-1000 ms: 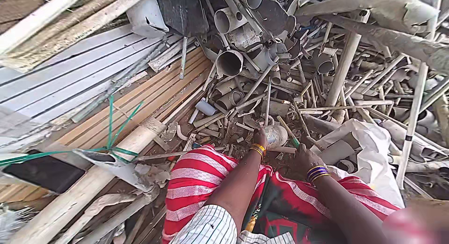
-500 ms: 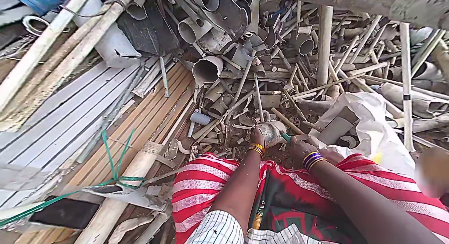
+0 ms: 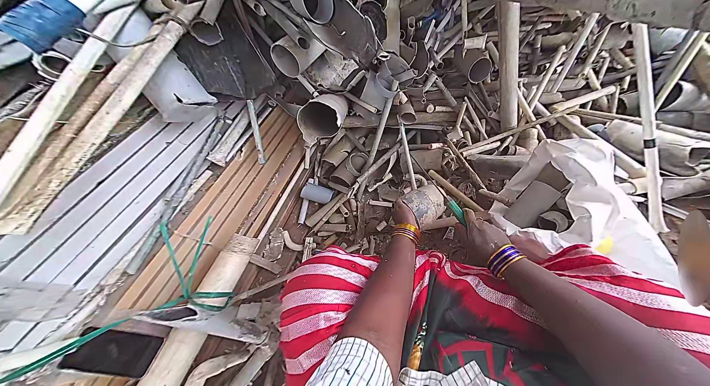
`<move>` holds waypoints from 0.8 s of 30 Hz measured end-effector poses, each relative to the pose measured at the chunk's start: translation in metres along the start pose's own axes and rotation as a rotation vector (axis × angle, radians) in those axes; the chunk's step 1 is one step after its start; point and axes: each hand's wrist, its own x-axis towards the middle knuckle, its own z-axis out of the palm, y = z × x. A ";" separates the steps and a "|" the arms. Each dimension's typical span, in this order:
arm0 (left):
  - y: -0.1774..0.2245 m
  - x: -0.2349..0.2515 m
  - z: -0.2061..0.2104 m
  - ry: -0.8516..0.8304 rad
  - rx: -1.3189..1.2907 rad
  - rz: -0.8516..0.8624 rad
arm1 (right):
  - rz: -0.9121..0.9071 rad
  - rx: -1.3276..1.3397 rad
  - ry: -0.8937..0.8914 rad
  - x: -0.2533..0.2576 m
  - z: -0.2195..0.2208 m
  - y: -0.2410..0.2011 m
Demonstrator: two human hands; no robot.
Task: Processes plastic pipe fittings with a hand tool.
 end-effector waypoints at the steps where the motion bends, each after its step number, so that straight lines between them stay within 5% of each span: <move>1: 0.001 0.001 0.002 0.012 -0.062 -0.027 | -0.033 -0.044 -0.027 -0.004 0.002 -0.004; 6: 0.017 -0.011 -0.002 0.064 -0.213 -0.126 | 0.094 -0.016 -0.079 0.008 0.011 0.010; 11: 0.020 -0.006 -0.006 0.063 -0.184 -0.146 | -0.061 -0.099 -0.064 -0.006 0.006 -0.006; 15: 0.017 -0.001 -0.003 0.087 -0.107 -0.087 | 0.090 -0.032 -0.089 0.008 0.006 0.006; 19: 0.029 -0.006 -0.005 0.097 -0.222 -0.141 | -0.057 -0.113 -0.070 -0.002 0.002 -0.010; 24: 0.023 -0.009 -0.003 0.079 -0.187 -0.087 | 0.137 -0.070 -0.093 0.015 0.006 0.004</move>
